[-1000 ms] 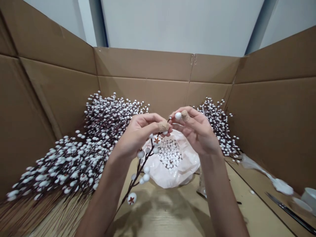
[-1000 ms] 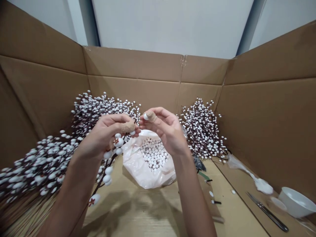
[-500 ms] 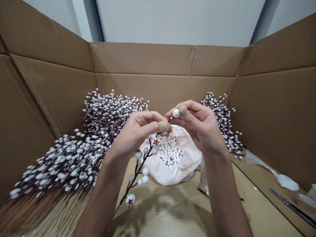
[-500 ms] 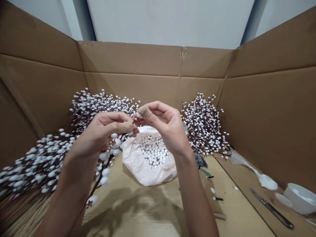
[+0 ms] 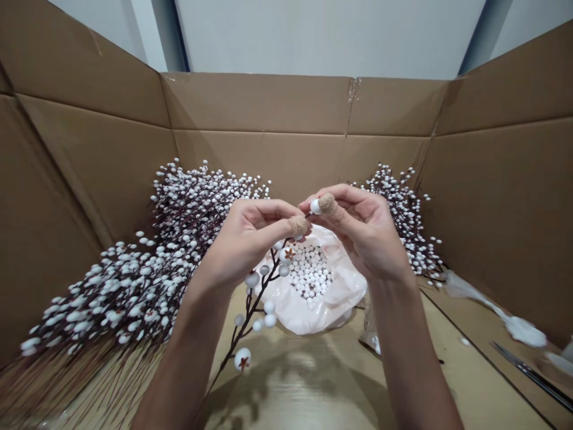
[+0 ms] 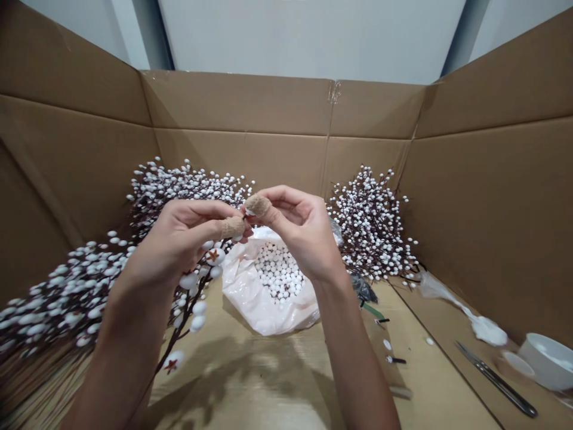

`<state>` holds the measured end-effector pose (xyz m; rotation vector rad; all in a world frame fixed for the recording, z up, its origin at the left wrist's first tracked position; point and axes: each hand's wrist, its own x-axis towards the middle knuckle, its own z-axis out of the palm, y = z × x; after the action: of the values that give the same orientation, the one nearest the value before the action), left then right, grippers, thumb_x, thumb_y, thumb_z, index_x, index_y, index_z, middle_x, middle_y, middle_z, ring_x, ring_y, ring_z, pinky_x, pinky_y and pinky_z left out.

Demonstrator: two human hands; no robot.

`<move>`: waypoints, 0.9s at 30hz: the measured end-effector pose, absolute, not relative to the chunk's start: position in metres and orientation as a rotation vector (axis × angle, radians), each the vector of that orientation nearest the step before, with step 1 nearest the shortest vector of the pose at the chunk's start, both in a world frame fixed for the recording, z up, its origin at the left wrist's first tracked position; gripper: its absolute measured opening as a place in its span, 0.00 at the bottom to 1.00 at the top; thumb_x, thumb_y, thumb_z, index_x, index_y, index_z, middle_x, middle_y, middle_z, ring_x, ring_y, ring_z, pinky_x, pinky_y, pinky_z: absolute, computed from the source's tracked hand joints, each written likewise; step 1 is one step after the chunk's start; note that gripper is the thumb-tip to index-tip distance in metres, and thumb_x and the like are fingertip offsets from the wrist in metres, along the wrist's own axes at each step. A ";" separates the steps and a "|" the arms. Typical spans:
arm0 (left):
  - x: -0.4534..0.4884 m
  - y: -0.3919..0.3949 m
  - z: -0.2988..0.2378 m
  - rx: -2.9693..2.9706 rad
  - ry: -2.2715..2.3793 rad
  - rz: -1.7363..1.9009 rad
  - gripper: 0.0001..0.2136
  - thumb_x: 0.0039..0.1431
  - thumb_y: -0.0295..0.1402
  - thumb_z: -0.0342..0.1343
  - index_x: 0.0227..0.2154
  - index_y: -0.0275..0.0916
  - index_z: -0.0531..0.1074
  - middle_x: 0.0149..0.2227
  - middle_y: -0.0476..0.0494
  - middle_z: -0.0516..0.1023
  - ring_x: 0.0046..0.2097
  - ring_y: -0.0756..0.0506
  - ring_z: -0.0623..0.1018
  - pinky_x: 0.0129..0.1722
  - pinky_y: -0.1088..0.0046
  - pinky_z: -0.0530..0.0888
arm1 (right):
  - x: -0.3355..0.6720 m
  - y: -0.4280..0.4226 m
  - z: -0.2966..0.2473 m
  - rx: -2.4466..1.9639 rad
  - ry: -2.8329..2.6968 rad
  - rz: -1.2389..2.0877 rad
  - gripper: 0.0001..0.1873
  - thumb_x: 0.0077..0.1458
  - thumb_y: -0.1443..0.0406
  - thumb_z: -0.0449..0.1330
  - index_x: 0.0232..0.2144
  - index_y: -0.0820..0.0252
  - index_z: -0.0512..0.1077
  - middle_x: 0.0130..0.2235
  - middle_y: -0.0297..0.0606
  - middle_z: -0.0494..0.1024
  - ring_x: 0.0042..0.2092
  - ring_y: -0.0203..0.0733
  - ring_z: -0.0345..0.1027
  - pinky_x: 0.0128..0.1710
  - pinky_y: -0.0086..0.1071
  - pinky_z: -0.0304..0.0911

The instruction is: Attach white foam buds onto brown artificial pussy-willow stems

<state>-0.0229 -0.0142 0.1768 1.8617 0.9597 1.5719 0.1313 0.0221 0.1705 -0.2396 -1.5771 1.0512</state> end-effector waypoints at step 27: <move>-0.021 -0.012 0.173 1.792 0.907 1.653 0.04 0.48 0.30 0.61 0.26 0.38 0.80 0.26 0.46 0.80 0.32 0.46 0.78 0.32 0.73 0.74 | 0.120 0.027 0.165 -0.259 -1.535 1.025 0.05 0.49 0.63 0.64 0.28 0.59 0.75 0.30 0.35 0.77 0.32 0.35 0.70 0.36 0.33 0.69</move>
<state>-0.0207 -0.0122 0.1729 1.7916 0.9069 1.6527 0.1204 0.0273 0.1653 -0.2590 -1.5353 1.0246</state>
